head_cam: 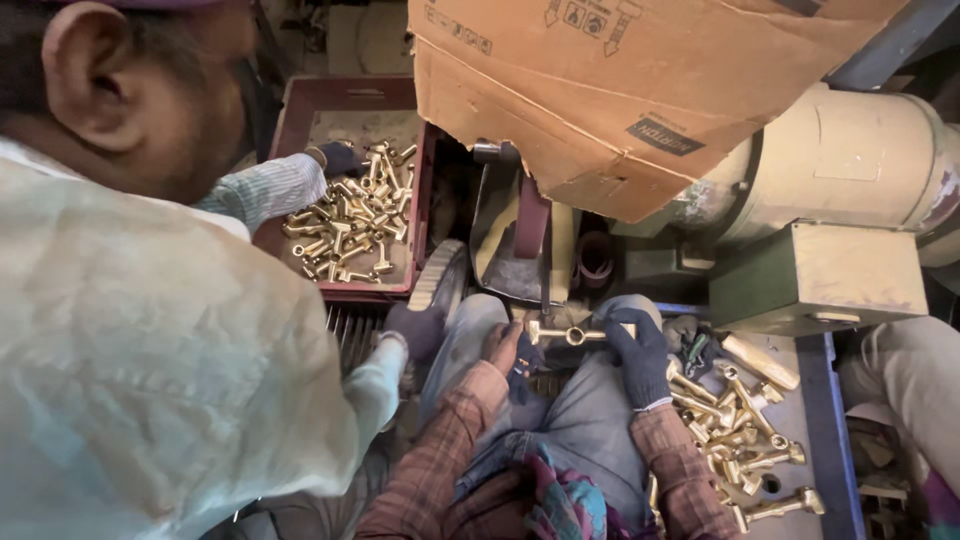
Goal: The person sits on the floor and repeatedly rubs small brass-colored metal parts against a rotating sanding belt. They pick up each part from a red bin, press it against the belt, and place it into a blue bin. The process is repeated for multiple parts throughout the clip.
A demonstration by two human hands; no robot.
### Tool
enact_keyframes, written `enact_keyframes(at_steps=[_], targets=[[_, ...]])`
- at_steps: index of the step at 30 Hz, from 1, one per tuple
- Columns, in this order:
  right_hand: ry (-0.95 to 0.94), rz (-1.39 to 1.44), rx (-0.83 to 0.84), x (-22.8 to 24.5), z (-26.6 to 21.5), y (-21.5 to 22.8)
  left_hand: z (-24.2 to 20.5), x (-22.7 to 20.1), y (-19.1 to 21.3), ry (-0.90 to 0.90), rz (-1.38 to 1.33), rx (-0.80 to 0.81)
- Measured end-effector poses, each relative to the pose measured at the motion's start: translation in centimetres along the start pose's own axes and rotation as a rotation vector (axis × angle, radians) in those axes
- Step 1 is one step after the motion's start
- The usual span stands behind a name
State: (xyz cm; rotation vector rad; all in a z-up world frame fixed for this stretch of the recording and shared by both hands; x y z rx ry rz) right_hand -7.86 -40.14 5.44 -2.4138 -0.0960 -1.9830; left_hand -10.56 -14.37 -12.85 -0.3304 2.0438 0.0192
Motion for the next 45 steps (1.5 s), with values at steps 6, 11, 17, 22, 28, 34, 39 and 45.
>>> enact_keyframes(at_steps=[6,11,17,22,28,34,39,45], targets=[[0.026,-0.045,0.017,0.6,0.1,-0.3,-0.2,-0.1,-0.3,0.071,-0.147,0.022],[0.033,-0.114,0.02,0.5,-0.1,0.0,-1.3,-1.9,-0.2,0.085,-0.216,0.067],[0.035,0.032,0.127,0.0,0.2,-0.5,-2.0,-2.8,1.0,0.071,-0.329,0.067],[0.111,-0.017,0.118,1.8,-0.4,-0.8,-2.0,-6.8,2.8,-0.343,-0.157,0.058],[-0.071,0.134,0.193,2.5,0.6,-4.3,-2.8,-11.4,3.6,-0.199,-0.207,0.215],[-0.029,0.069,0.227,4.0,2.6,-7.1,-3.3,-18.0,4.9,-0.423,-0.086,0.438],[-0.045,-0.061,0.298,5.1,4.6,-9.1,-1.7,-17.2,6.0,-0.205,-0.166,0.257],[0.465,-0.538,0.442,9.0,5.2,-11.0,0.3,-19.5,8.9,-0.507,0.02,0.228]])
Point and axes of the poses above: each hand's wrist, its own z-axis towards the middle knuckle, its own y-axis out of the back of the hand, x = y × z, the point moved 7 cm from there along z, towards the middle knuckle, and after that the axes turned 7 degrees about x, right-handed, at the moved point
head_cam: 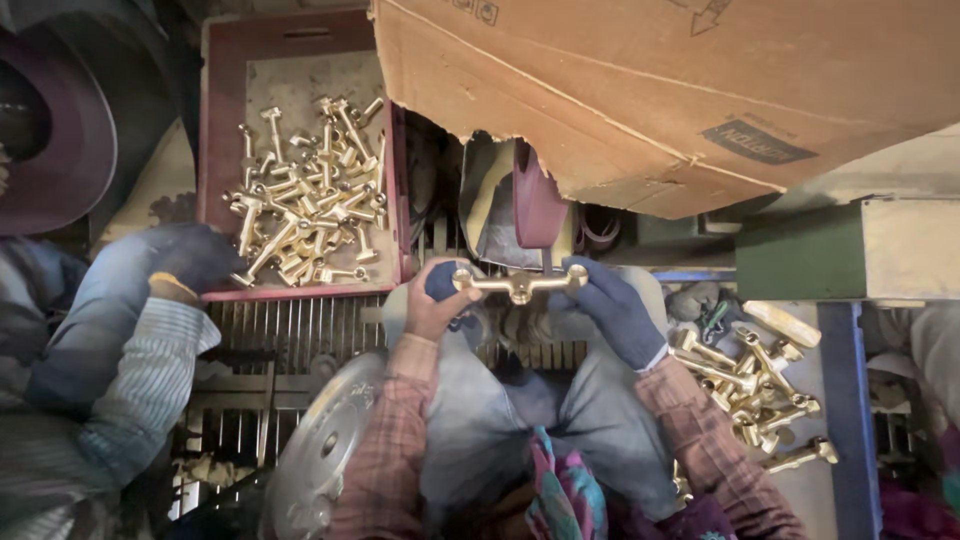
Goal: The person sits on the floor and repeatedly rubs small brass-colored metal parts against a rotating sanding belt. They pick up each part from a red bin, press it against the belt, and place it into a blue bin. The process is repeated for multiple parts throughout the clip.
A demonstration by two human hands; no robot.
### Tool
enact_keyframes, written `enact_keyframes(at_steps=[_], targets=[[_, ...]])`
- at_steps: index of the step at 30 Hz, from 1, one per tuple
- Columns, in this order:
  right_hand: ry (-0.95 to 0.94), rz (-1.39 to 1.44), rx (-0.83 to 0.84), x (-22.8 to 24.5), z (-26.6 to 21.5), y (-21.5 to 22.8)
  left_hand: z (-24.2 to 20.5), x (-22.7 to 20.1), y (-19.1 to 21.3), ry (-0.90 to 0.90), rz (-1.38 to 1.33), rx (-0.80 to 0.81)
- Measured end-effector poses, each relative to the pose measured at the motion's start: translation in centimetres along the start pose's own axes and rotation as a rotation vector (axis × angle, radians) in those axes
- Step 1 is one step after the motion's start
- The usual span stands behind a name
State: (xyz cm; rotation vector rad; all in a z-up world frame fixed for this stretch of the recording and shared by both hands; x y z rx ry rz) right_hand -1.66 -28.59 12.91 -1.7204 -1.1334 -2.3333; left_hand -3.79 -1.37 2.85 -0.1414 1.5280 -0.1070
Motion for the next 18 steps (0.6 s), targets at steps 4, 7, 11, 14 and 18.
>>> enact_keyframes(at_steps=[4,7,11,14,18], targets=[[-0.389,0.445,0.001,-3.8,0.7,-2.2,0.5,2.0,1.4,0.182,-0.006,-0.015],[-0.313,0.264,-0.032,-4.4,1.6,-2.4,1.4,1.8,1.9,0.111,0.105,0.002],[-0.459,0.547,-0.057,-7.0,1.8,-3.9,2.3,2.2,1.9,0.079,0.129,0.011],[-0.429,0.481,-0.114,-7.6,2.0,-3.9,3.1,2.4,2.0,0.052,0.176,0.018],[-0.41,0.382,-0.132,-8.1,2.5,-4.3,3.6,4.2,2.5,0.189,0.052,0.002]])
Point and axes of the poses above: each hand's wrist, its own z-axis towards the middle knuckle, its own y-axis out of the back of the hand, x = y × z, the point moved 7 cm from there along z, towards the middle knuckle, and after that the axes turned 7 degrees about x, right-handed, at the moved point
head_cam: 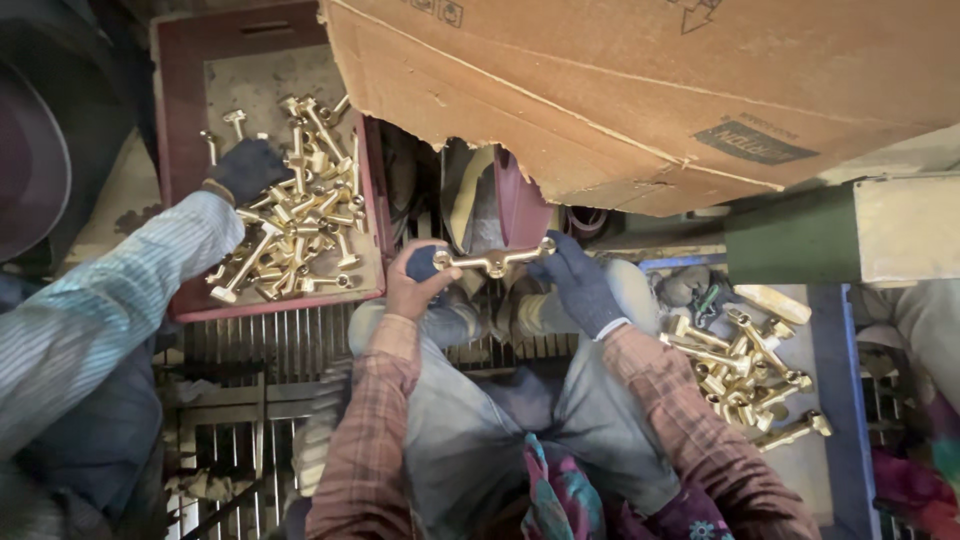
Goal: The person sits on the floor and repeatedly rubs small brass-colored metal parts against a rotating sanding belt. They pick up each part from a red bin, press it against the belt, and place it into a blue bin. The process is repeated for multiple parts throughout the clip.
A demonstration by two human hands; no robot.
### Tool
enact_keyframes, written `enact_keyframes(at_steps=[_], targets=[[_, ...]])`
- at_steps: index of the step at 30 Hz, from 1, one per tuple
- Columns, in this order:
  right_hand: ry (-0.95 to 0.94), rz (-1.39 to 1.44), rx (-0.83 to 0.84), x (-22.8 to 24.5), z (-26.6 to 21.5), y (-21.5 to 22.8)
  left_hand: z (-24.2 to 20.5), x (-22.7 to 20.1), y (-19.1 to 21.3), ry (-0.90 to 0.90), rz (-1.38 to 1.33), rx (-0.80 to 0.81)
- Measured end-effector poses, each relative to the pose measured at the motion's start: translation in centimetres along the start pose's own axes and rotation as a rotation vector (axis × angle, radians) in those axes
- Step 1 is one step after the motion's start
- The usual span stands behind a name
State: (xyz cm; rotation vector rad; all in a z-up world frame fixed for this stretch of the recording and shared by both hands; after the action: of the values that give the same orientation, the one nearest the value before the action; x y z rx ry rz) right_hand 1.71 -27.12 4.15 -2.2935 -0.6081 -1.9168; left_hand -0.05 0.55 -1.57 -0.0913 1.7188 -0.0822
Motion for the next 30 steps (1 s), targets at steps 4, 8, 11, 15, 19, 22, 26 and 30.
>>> enact_keyframes(at_steps=[4,8,11,15,19,22,26,30], targets=[[0.015,-0.154,-0.045,-0.2,0.7,0.0,1.1,0.8,0.1,0.038,-0.129,0.005],[-0.224,0.124,-0.083,-2.5,0.8,-0.1,1.4,2.2,0.1,0.183,-0.168,-0.012],[0.239,-0.199,-0.139,1.3,1.0,0.1,1.4,3.0,0.2,0.254,-0.205,-0.047],[-0.301,0.611,-0.137,-1.9,1.3,-1.3,1.7,4.1,0.1,0.402,-0.319,-0.093],[-0.348,0.622,-0.185,-1.3,1.6,-1.3,2.1,5.7,0.2,0.588,-0.336,-0.113],[-0.4,0.624,-0.183,-2.1,2.0,-1.4,2.5,6.9,0.4,0.687,-0.39,-0.061],[-0.408,0.674,-0.164,-4.2,2.8,-1.8,3.2,8.7,0.7,0.789,-0.469,-0.052],[-0.254,0.118,0.069,-4.4,3.8,-1.8,3.6,9.2,1.6,0.775,-0.417,-0.066]])
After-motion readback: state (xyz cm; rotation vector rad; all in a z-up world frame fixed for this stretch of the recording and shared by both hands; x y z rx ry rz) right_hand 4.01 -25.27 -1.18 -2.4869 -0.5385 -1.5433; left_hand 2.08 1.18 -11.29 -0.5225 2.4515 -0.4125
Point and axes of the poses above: each hand's wrist, its own z-axis towards the middle knuckle, its own y-axis out of the back of the hand, x = y × z, the point moved 7 cm from there along z, towards the middle knuckle, and after that the axes turned 7 degrees about x, right-handed, at the moved point
